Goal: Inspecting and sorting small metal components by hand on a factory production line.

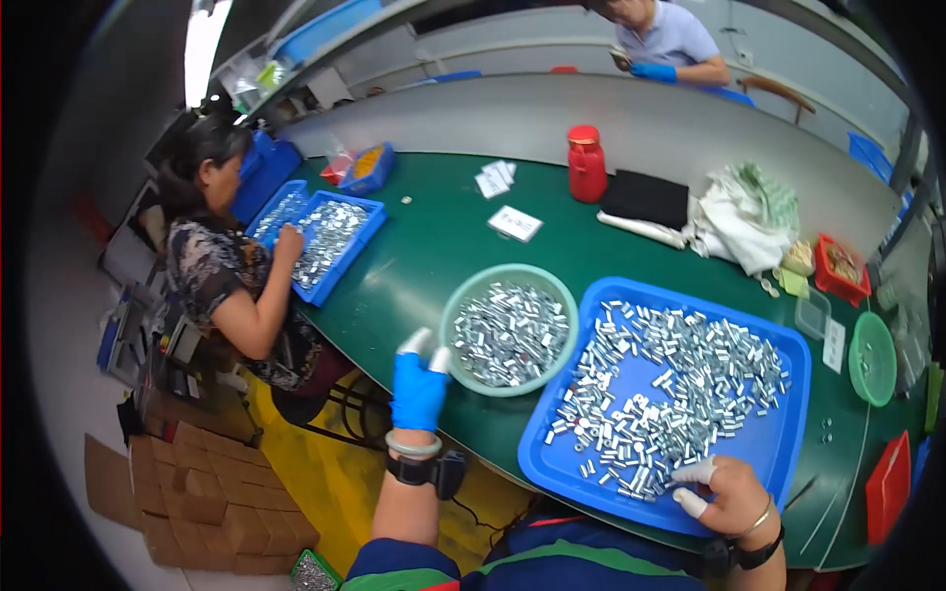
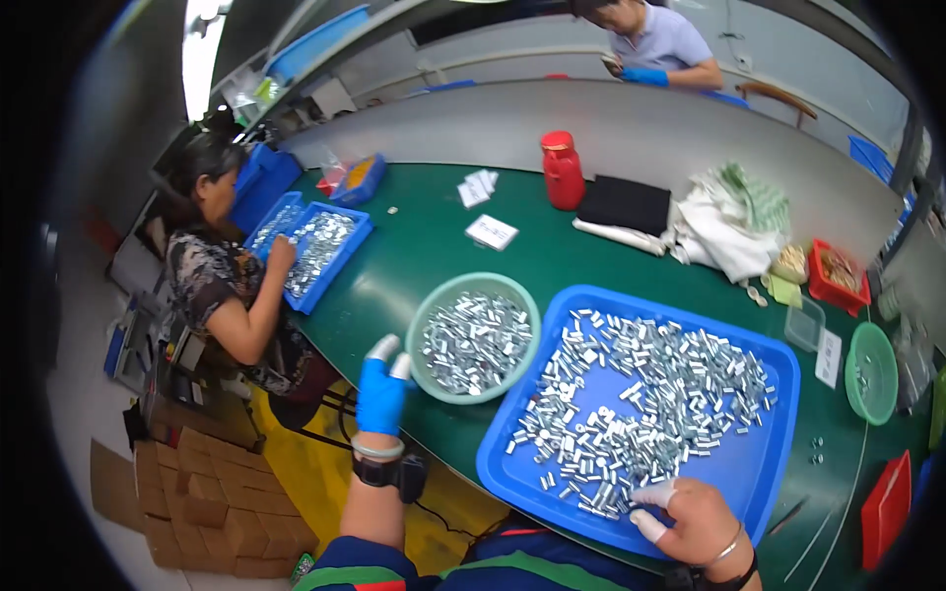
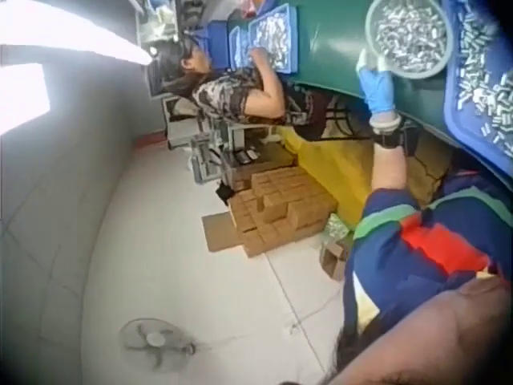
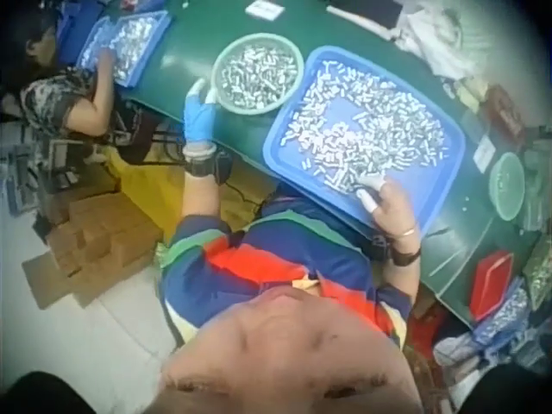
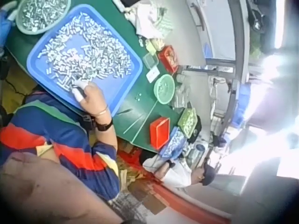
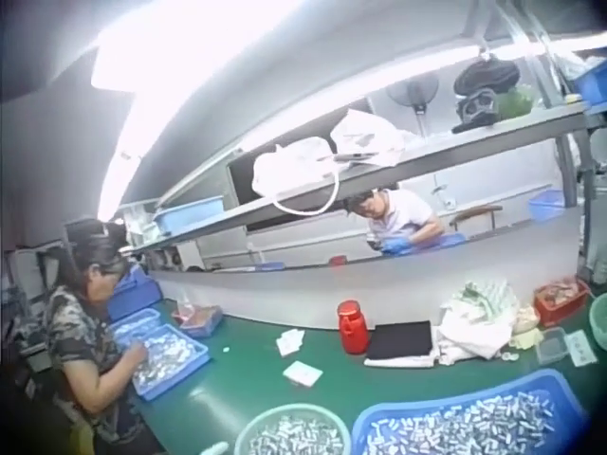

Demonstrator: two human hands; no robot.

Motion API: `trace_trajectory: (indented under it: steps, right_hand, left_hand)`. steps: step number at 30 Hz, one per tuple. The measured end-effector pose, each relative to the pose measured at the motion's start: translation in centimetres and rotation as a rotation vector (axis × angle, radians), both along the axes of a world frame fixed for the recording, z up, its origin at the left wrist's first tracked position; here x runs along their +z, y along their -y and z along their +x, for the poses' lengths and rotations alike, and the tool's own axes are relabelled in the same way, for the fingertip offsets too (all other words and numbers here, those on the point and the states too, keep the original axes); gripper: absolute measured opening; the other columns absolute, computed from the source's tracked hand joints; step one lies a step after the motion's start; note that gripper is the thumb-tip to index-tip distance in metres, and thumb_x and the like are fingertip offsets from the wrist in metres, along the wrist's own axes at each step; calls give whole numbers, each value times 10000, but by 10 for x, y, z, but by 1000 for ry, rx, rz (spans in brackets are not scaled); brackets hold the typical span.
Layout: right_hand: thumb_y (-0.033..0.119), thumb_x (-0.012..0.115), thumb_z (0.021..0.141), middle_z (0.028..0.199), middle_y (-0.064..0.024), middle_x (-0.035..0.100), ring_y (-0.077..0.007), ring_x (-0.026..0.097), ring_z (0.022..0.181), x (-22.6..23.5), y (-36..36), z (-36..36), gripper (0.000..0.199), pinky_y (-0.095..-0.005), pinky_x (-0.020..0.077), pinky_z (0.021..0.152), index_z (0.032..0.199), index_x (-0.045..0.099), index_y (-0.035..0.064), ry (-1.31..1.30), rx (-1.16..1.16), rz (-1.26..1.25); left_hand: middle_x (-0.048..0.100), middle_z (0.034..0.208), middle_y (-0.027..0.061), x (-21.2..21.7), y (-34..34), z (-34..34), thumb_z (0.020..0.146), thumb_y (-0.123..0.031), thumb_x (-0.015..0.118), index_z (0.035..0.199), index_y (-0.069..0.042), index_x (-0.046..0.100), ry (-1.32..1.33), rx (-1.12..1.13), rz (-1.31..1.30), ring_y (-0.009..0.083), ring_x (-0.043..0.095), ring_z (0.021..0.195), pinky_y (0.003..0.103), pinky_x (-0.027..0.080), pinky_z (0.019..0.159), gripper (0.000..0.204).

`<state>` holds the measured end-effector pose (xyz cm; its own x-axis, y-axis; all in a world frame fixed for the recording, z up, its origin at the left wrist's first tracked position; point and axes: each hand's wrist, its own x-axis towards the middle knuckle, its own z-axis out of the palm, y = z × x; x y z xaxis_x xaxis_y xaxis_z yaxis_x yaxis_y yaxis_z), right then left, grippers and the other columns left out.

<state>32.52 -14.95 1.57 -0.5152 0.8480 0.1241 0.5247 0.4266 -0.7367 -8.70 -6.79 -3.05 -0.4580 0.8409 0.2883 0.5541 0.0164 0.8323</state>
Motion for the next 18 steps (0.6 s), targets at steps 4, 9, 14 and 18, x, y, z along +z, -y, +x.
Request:
trace_trajectory:
  steps: [4, 9, 14, 18]
  right_hand:
    - [126, 713, 696, 675, -105, 612, -222, 588, 588, 2, 15, 3, 186, -308, 464, 546, 867, 686, 60, 16, -35, -68]
    - [130, 714, 693, 666, -104, 604, -221, 584, 585, 1, 20, 8, 180, -309, 460, 541, 862, 690, 72, 25, -97, -105]
    - [173, 700, 738, 741, -118, 627, -298, 601, 692, 3, 13, 12, 145, -358, 479, 615, 862, 689, 98, 40, -90, 14]
    - [217, 603, 845, 823, -137, 615, -308, 596, 751, -23, -4, 3, 195, -379, 482, 673, 992, 635, 94, -43, 12, 87]
  left_hand:
    - [536, 1191, 107, 2, 18, 33, 878, -137, 547, 1334, -28, 366, 649, -100, -65, 180, 568, 991, 256, 517, 641, 503]
    - [529, 1172, 109, -8, 16, 26, 864, -130, 560, 1357, -46, 324, 917, -167, -122, 180, 582, 909, 276, 512, 594, 553]
    - [580, 1101, 102, -9, -5, 49, 806, -60, 516, 1253, -10, 471, 907, -289, -77, 231, 602, 882, 356, 515, 732, 452]
    - [573, 1163, 159, -7, 9, 26, 808, -88, 522, 1237, 26, 478, 1032, -419, 123, 286, 585, 1005, 422, 479, 874, 446]
